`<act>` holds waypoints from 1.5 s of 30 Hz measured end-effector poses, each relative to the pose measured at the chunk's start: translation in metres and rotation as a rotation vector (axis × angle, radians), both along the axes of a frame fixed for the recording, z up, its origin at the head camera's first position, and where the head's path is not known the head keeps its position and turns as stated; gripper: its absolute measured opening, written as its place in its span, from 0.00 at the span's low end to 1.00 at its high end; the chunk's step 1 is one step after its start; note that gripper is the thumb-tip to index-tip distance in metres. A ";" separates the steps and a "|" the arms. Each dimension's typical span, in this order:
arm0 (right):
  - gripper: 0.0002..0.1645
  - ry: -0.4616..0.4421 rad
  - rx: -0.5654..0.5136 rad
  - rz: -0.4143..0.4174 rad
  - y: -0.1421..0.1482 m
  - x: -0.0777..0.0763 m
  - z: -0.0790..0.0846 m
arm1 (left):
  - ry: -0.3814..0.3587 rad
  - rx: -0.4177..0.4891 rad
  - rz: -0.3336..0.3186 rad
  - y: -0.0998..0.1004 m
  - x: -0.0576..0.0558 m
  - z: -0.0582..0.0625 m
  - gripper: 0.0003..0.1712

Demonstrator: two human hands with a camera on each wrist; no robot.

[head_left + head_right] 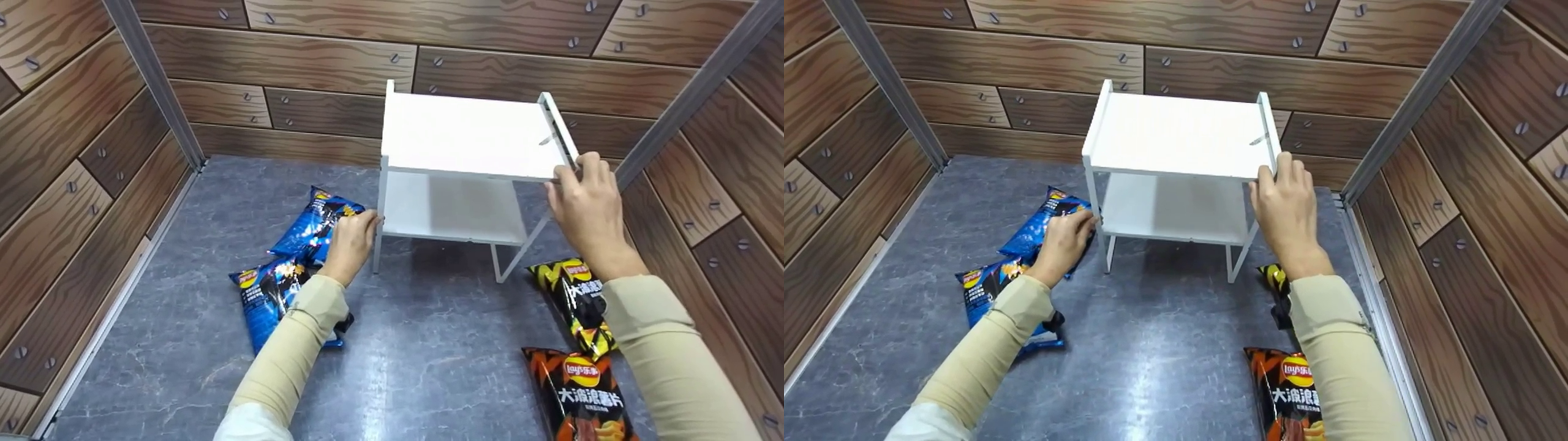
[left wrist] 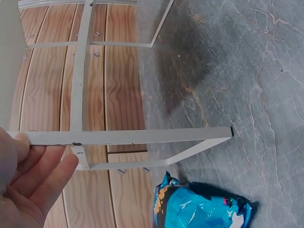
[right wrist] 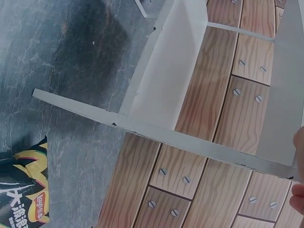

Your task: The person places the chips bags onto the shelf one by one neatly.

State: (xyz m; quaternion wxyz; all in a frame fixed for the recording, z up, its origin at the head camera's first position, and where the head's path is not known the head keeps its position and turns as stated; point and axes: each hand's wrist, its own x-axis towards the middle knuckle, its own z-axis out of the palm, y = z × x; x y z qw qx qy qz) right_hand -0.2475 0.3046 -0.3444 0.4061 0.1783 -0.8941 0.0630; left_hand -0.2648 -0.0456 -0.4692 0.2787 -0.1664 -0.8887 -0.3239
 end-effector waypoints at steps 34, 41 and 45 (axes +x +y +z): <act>0.13 -0.017 -0.019 0.014 -0.021 0.007 -0.001 | -0.054 0.019 -0.033 -0.026 0.006 0.008 0.09; 0.14 -0.015 -0.032 0.014 -0.023 0.007 -0.006 | -0.093 0.001 -0.083 -0.037 0.006 0.018 0.13; 0.14 -0.005 -0.044 0.012 -0.022 0.008 -0.010 | -0.018 0.033 -0.065 -0.045 0.005 0.034 0.16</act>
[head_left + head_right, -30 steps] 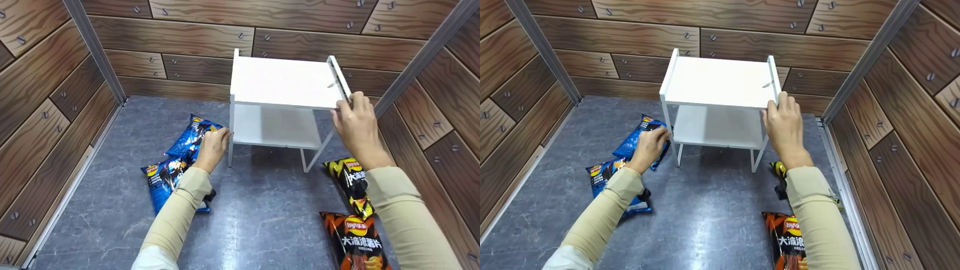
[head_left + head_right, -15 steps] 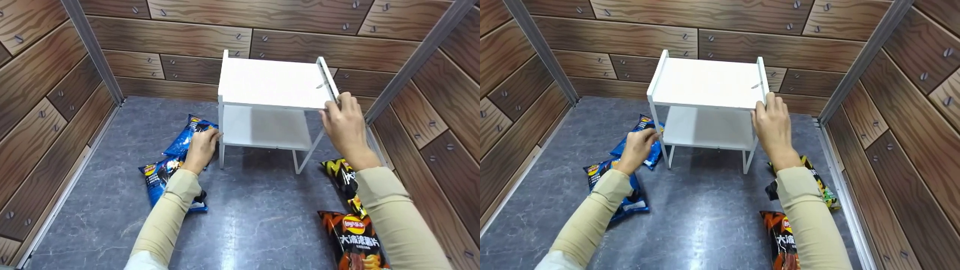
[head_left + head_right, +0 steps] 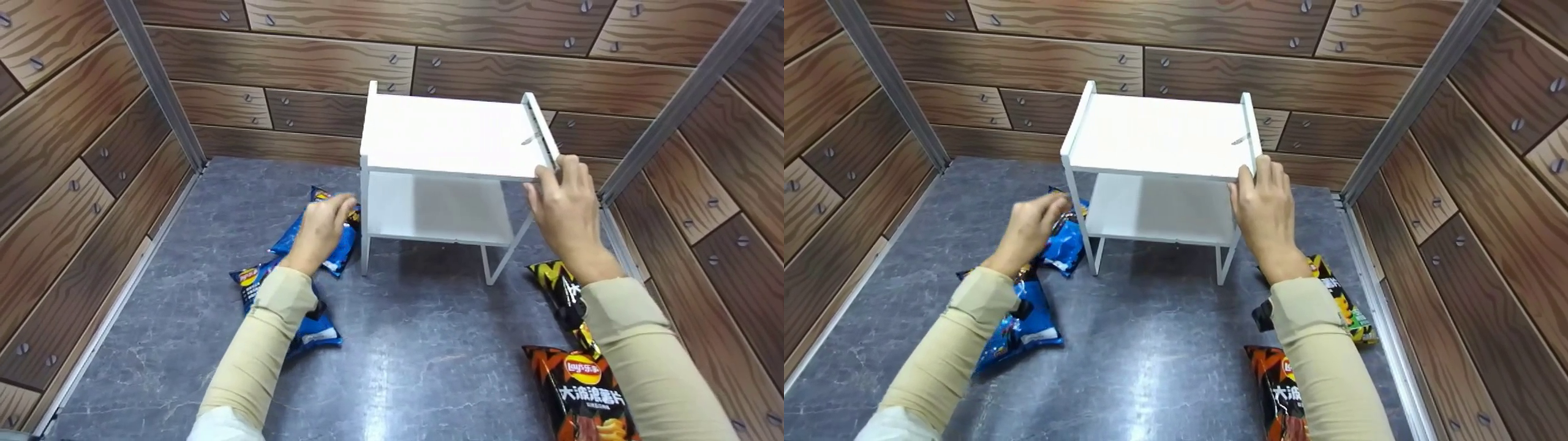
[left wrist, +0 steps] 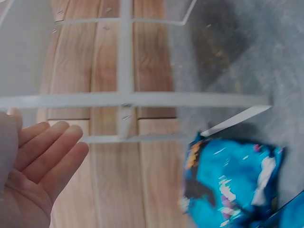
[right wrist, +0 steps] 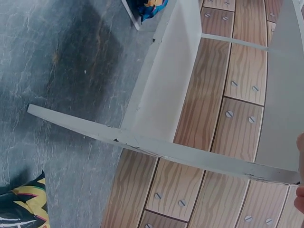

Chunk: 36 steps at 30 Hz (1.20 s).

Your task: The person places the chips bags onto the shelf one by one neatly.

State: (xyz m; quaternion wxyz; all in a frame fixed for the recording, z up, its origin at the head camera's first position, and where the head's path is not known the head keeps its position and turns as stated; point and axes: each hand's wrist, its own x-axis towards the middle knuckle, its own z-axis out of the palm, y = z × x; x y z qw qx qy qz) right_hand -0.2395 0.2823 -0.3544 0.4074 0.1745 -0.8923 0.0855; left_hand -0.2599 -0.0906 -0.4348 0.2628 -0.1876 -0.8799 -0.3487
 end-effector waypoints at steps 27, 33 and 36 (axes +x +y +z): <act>0.20 -0.014 -0.029 -0.016 -0.002 0.000 -0.006 | -0.048 -0.608 0.045 0.040 -0.017 0.112 0.55; 0.20 -0.021 -0.024 0.005 0.001 0.004 -0.005 | 0.026 -0.600 0.084 0.044 -0.018 0.107 0.52; 0.21 -0.026 -0.006 0.038 0.005 0.008 -0.004 | 0.030 -0.591 0.097 0.044 -0.018 0.106 0.51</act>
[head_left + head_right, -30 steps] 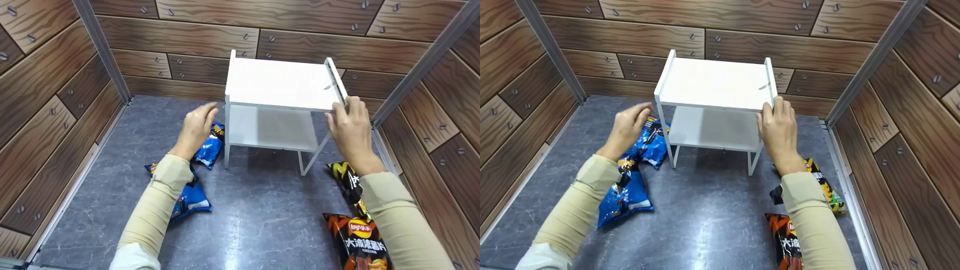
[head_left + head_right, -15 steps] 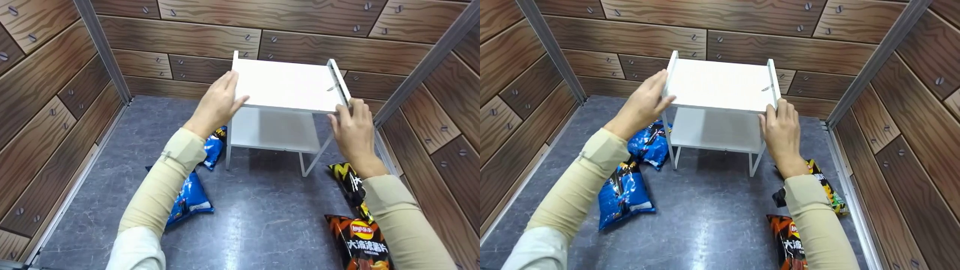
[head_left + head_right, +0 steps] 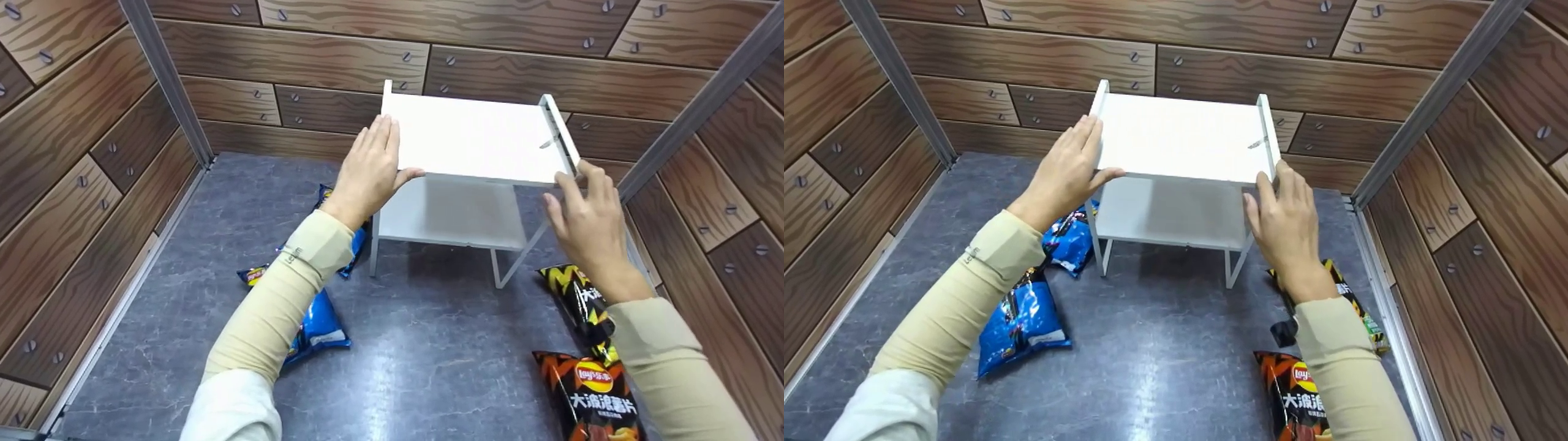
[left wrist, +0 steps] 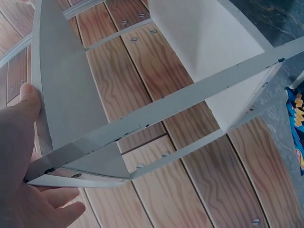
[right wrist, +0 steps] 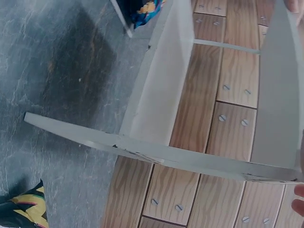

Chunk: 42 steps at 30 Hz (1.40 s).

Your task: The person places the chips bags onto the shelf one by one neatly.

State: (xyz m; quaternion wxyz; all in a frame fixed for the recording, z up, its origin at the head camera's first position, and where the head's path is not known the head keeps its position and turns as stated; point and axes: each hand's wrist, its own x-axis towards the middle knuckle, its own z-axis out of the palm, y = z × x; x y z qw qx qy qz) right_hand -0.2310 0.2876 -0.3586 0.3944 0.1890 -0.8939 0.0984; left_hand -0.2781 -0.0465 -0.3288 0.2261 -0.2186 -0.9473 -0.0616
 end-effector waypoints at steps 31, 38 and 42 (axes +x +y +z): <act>0.29 -0.360 -0.429 -0.103 0.071 0.149 -0.103 | 0.040 0.062 -0.010 0.001 0.003 -0.007 0.50; 0.34 -0.517 -0.329 -0.201 0.078 0.168 -0.135 | 0.045 0.056 -0.005 0.001 0.004 -0.008 0.50; 0.37 -0.586 -0.270 -0.226 0.079 0.175 -0.150 | 0.062 0.055 -0.008 0.002 0.004 -0.006 0.50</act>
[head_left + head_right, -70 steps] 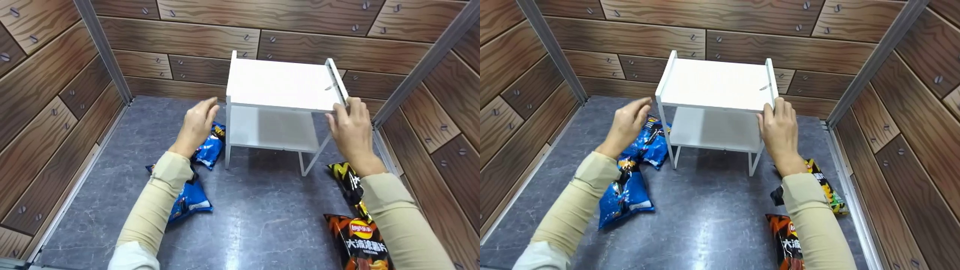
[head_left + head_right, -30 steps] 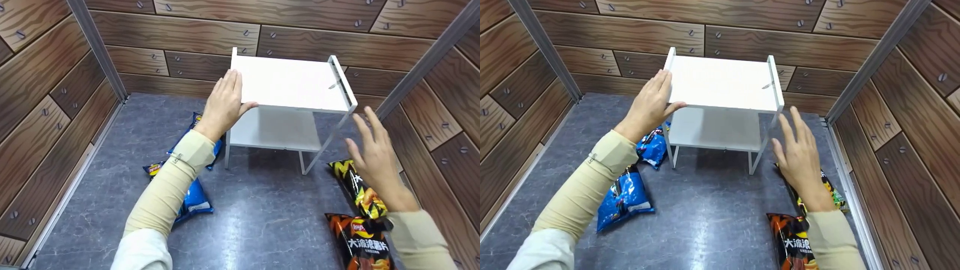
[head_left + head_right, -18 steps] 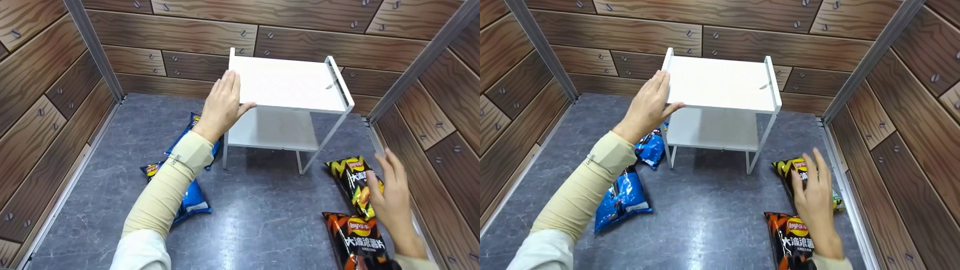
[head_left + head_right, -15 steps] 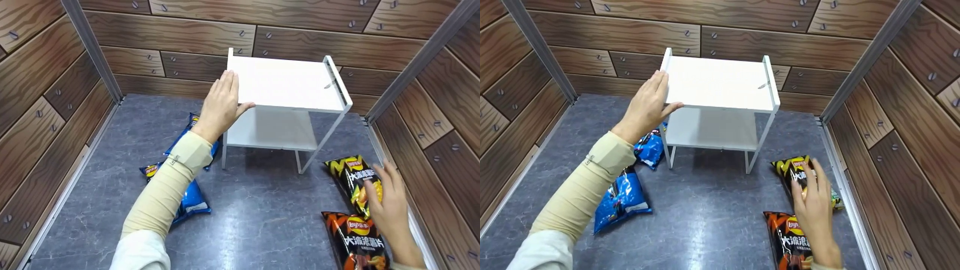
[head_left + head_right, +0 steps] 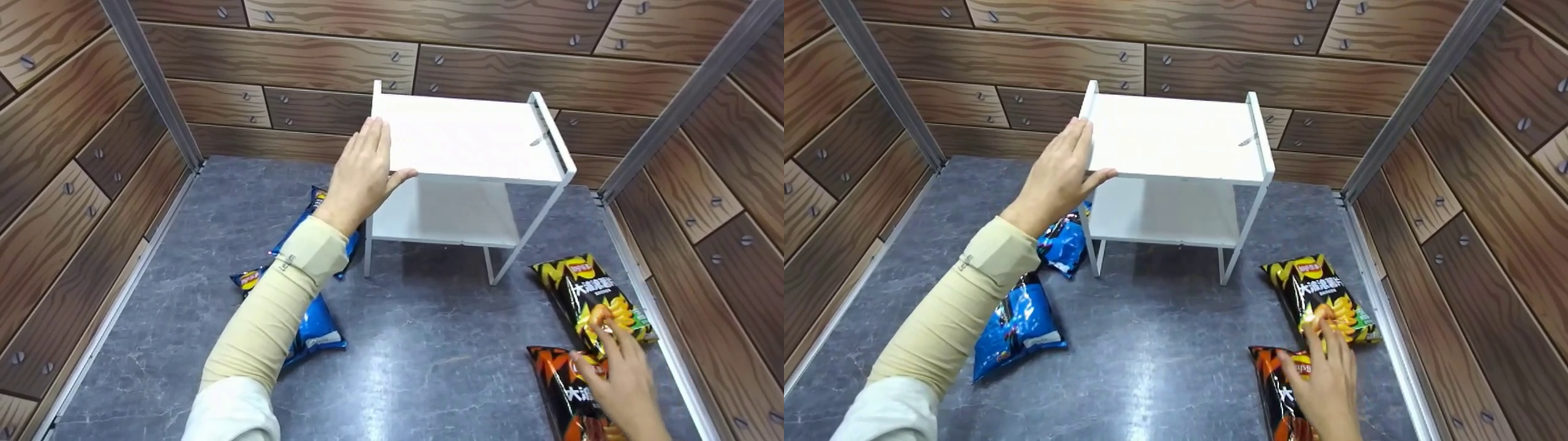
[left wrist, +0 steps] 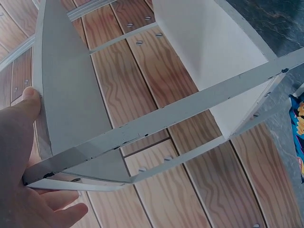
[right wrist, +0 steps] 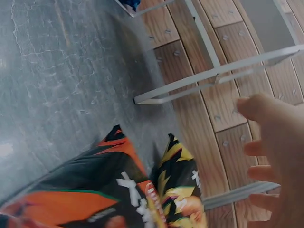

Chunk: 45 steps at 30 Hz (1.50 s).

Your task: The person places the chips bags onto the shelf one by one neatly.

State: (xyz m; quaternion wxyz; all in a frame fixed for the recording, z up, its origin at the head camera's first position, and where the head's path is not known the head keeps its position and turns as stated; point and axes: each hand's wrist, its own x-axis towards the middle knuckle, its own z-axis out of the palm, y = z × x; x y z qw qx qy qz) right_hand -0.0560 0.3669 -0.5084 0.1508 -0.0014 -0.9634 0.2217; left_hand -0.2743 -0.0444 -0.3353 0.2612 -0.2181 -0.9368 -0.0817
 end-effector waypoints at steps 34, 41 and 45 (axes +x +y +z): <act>0.46 -0.331 0.067 -0.058 0.013 0.026 -0.054 | 0.008 0.048 -0.031 -0.001 -0.001 -0.002 0.50; 0.37 -0.313 0.062 -0.054 0.003 0.021 -0.044 | 0.002 0.053 -0.029 -0.001 -0.001 -0.002 0.50; 0.33 -0.171 0.015 -0.029 -0.002 0.018 -0.043 | -0.005 0.058 -0.029 -0.001 -0.001 -0.002 0.50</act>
